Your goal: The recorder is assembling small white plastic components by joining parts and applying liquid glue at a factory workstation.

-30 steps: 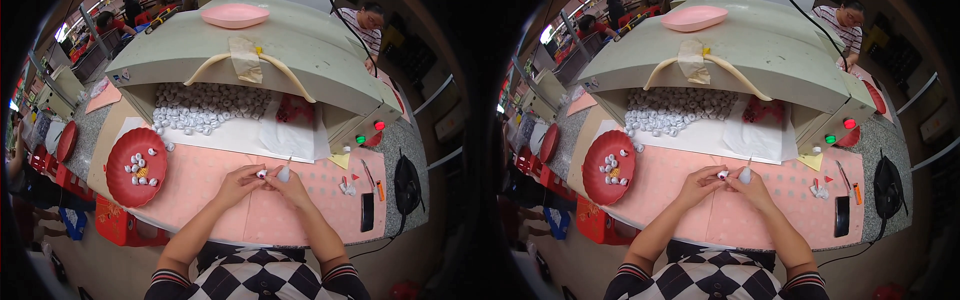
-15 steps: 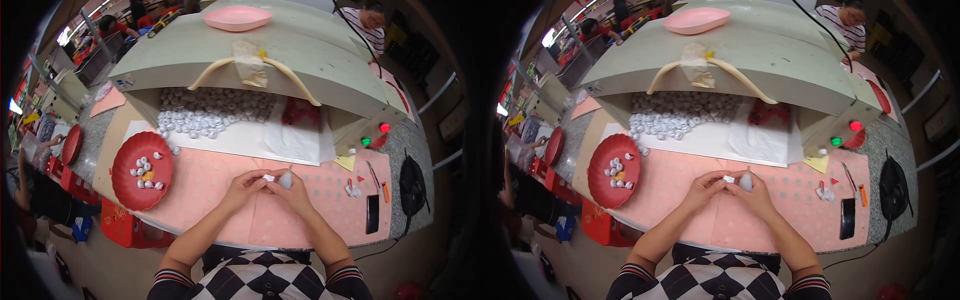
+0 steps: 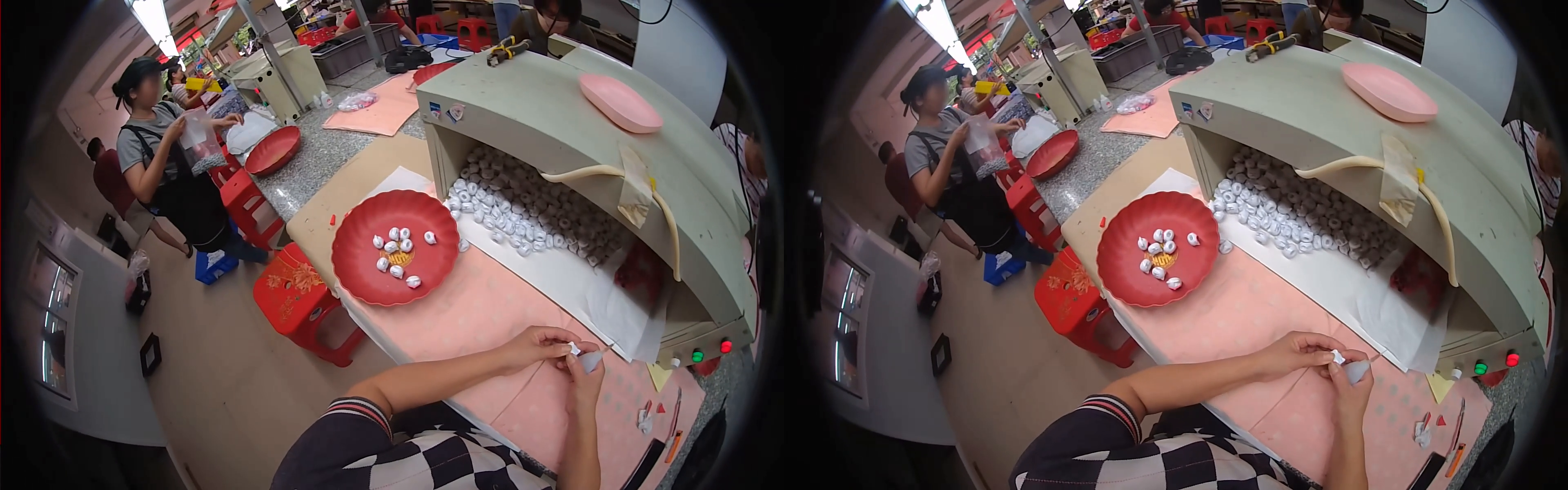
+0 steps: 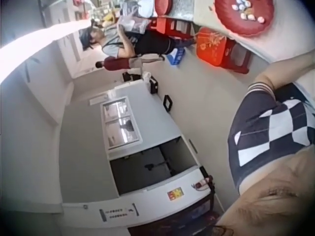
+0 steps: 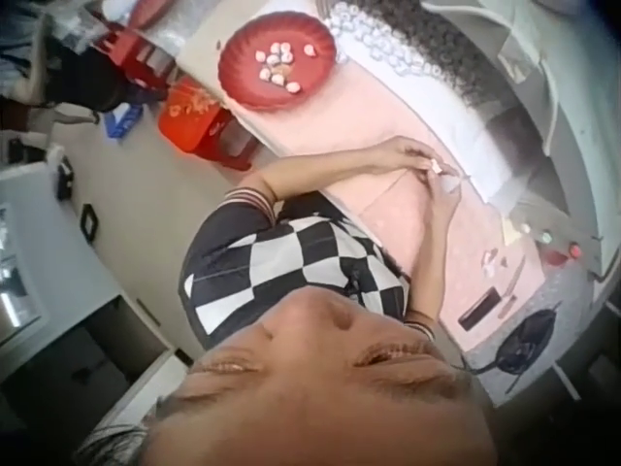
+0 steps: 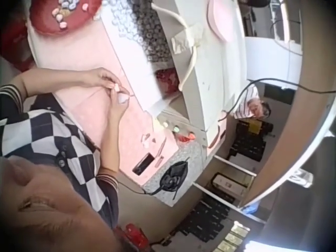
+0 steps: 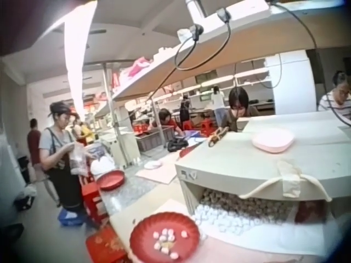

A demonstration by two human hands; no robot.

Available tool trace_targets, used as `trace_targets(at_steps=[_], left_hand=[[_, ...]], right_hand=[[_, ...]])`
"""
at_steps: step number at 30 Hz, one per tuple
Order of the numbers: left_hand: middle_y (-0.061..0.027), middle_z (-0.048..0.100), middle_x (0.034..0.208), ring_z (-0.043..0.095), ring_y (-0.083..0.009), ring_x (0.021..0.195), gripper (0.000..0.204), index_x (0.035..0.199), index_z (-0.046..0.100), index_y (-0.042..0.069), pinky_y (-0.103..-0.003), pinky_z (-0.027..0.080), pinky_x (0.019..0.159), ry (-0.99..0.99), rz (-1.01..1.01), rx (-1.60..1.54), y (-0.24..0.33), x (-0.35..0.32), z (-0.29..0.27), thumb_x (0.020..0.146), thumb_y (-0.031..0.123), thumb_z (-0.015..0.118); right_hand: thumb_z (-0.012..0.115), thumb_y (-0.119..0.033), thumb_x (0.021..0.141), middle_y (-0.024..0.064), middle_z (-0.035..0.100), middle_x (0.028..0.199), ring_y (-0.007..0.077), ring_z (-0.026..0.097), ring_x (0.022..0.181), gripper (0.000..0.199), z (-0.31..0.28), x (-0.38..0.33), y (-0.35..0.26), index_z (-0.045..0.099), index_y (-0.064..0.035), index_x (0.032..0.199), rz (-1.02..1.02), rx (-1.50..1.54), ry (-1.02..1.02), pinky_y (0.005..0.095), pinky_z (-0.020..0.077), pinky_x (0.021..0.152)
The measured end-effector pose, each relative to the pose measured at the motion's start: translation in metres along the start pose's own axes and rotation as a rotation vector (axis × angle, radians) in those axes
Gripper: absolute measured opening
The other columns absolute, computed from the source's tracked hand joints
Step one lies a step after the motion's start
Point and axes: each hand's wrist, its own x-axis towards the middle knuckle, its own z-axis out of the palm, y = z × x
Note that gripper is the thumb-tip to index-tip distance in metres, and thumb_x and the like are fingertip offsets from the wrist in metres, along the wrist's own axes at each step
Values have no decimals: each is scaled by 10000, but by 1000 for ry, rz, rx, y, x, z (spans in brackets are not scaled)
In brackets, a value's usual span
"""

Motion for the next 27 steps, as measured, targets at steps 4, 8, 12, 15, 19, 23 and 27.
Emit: trace_targets(at_steps=[4,8,12,15,19,23,27], left_hand=[[-78,631,1066,623,-144,931,283,1221,573,21,-293,533,816,43,17,-17,8,1,7,954,109,543],[-81,628,1163,611,-141,961,282,1221,580,32,-284,531,808,-2,62,98,19,-2,14,955,113,537],[-83,613,1224,609,-118,933,286,1221,573,24,-263,525,781,-36,27,31,11,-2,10,953,116,536],[-93,613,1227,614,-101,891,281,1213,567,10,-248,524,757,-42,5,-18,12,-2,9,954,116,535],[-104,602,1244,615,-106,902,270,1201,565,13,-255,525,763,-53,-18,-52,11,0,7,954,119,536],[-100,571,1289,591,-126,1015,255,1198,575,51,-290,505,848,-101,-35,-86,8,3,4,958,127,536],[-103,591,1243,605,-142,980,260,1211,573,52,-307,514,841,-100,-30,-145,6,4,3,961,109,527]], right_hand=[[627,-7,844,78,601,948,150,619,768,245,6,0,-5,538,-6,1073,23,56,37,286,548,725],[628,-10,851,71,586,960,151,619,795,279,3,-2,-3,533,-4,1114,31,115,8,293,550,750],[640,-8,843,60,582,932,151,622,798,281,0,-3,-2,534,-15,1102,66,210,-16,276,546,739],[659,-13,830,71,598,939,151,623,791,281,0,-3,-1,536,-16,1083,67,247,-16,262,540,718],[675,-24,820,82,613,945,148,622,781,292,1,-2,-1,535,-12,1076,63,240,-21,257,536,707],[689,-30,809,91,617,944,147,621,767,308,0,-2,-2,542,-7,1079,43,239,3,255,532,699],[685,-30,812,70,610,927,145,616,764,299,-2,-1,0,559,-12,1082,43,252,4,256,530,699]])
